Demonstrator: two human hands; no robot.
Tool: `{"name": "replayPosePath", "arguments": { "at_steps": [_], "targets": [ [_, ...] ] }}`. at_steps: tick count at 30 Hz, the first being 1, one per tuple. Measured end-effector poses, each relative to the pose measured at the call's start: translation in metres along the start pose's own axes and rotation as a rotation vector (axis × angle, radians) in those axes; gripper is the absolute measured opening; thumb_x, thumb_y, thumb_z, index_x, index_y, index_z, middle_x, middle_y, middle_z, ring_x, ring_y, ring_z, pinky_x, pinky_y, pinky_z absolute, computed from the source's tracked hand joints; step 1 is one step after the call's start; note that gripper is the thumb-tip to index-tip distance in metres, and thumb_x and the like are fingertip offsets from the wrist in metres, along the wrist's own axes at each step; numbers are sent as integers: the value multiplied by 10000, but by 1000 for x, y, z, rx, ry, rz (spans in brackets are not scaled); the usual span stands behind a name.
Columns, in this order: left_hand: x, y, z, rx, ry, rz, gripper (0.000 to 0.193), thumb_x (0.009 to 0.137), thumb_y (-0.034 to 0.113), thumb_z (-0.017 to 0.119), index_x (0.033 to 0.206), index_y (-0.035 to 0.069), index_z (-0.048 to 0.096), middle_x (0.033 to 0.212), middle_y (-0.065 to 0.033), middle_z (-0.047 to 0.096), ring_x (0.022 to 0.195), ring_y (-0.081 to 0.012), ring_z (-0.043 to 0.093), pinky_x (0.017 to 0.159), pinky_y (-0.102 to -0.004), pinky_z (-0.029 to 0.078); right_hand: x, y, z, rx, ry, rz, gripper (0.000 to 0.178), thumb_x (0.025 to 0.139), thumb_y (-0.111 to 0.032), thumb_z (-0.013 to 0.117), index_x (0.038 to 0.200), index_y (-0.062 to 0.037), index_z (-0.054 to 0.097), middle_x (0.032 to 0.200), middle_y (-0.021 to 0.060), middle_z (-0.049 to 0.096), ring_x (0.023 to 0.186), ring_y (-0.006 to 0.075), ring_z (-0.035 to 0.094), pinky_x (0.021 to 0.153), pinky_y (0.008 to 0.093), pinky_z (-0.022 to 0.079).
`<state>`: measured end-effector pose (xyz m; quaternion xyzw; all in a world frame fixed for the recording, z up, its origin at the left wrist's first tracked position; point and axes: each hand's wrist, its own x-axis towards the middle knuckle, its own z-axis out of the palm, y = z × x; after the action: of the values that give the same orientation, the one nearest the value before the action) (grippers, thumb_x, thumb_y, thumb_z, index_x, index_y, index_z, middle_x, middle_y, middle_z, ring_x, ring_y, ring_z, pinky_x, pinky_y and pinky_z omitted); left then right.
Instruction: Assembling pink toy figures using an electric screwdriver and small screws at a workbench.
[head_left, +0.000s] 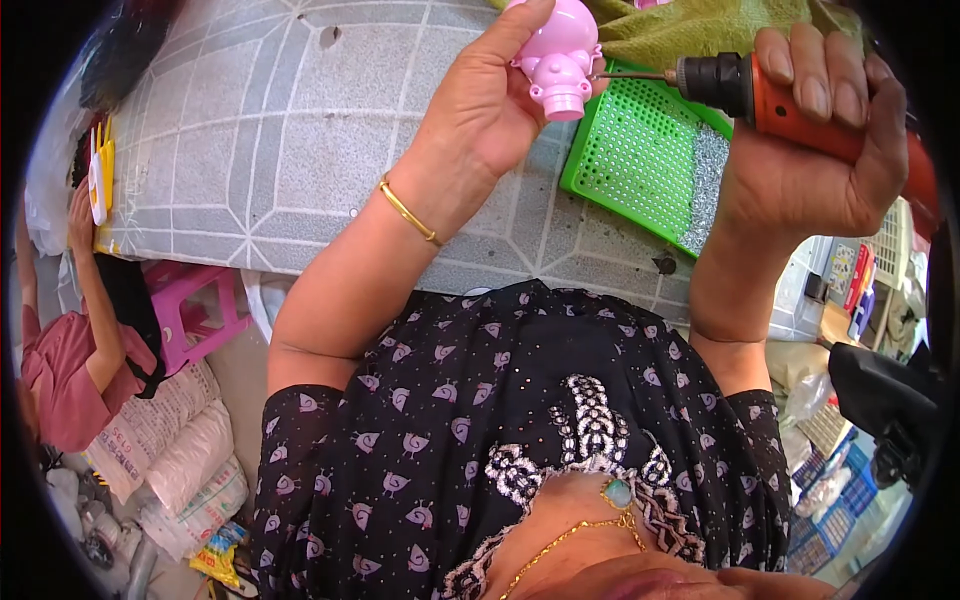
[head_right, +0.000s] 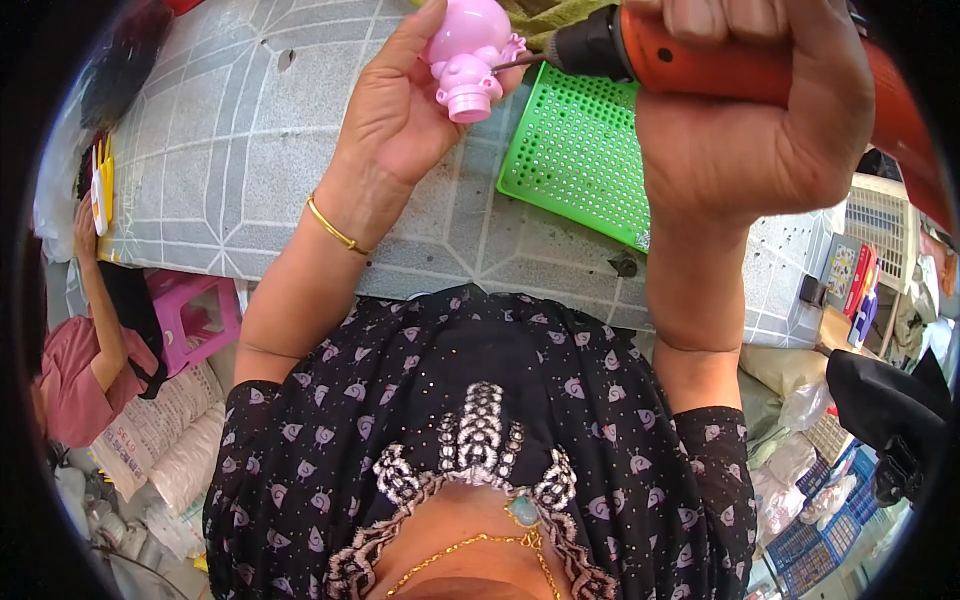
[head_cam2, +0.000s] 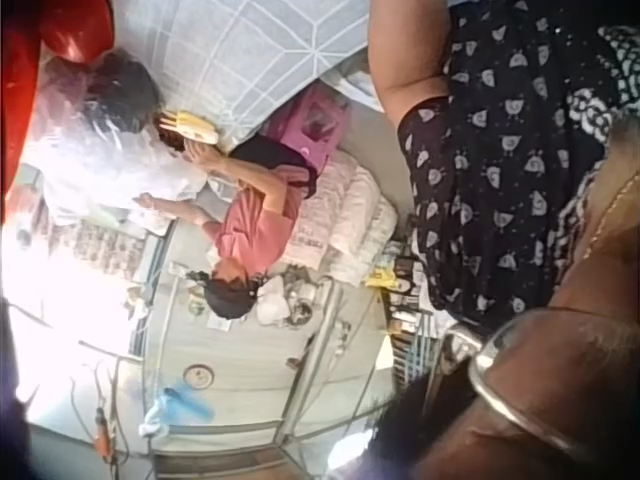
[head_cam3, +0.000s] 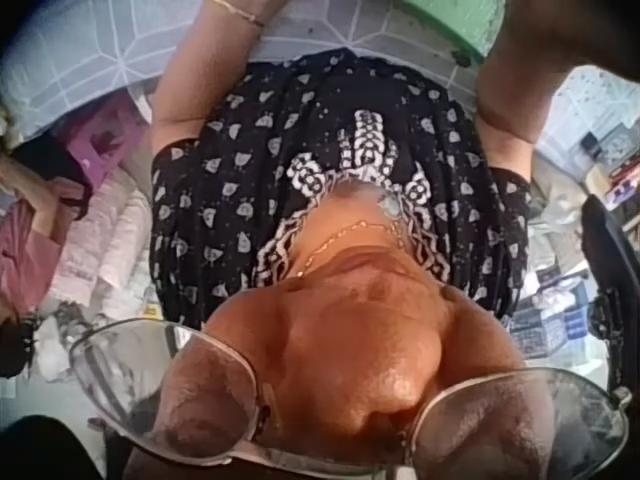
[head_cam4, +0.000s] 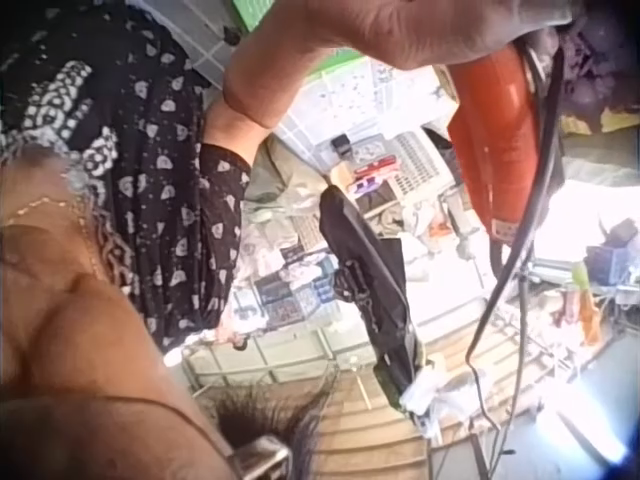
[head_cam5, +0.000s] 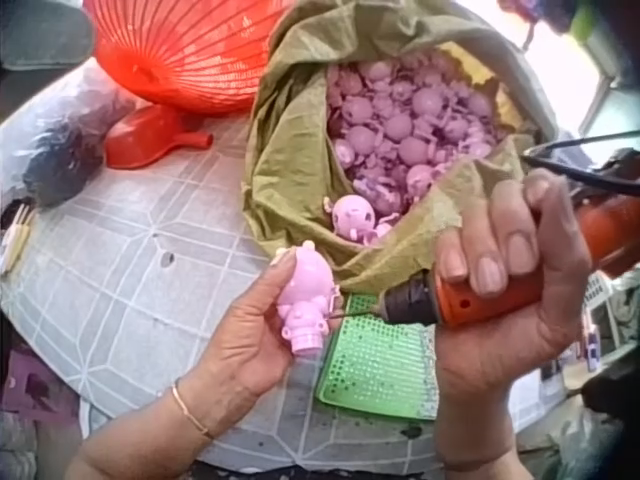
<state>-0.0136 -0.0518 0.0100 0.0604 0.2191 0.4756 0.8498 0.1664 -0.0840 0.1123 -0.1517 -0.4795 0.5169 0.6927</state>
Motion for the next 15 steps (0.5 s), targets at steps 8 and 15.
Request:
{"name": "replayPosePath", "arguments": {
  "at_steps": [8, 15],
  "targets": [
    [-3, 1, 5, 37, -6, 27, 330, 894, 258, 693, 1150, 84, 578, 982, -92, 660, 843, -237, 655, 759, -406, 570, -4, 7, -4, -10, -6, -13, 101, 891, -174, 603, 924, -84, 632, 720, -33, 510, 681, 124, 481, 730, 332, 389],
    [-3, 3, 2, 54, -23, 11, 326, 899, 261, 685, 1154, 86, 580, 981, -83, 660, 846, -228, 656, 768, -395, 572, -4, 11, -1, -46, -22, -9, 115, 898, -186, 594, 932, -83, 634, 724, -31, 508, 685, 124, 480, 727, 332, 387]
  ]
}}
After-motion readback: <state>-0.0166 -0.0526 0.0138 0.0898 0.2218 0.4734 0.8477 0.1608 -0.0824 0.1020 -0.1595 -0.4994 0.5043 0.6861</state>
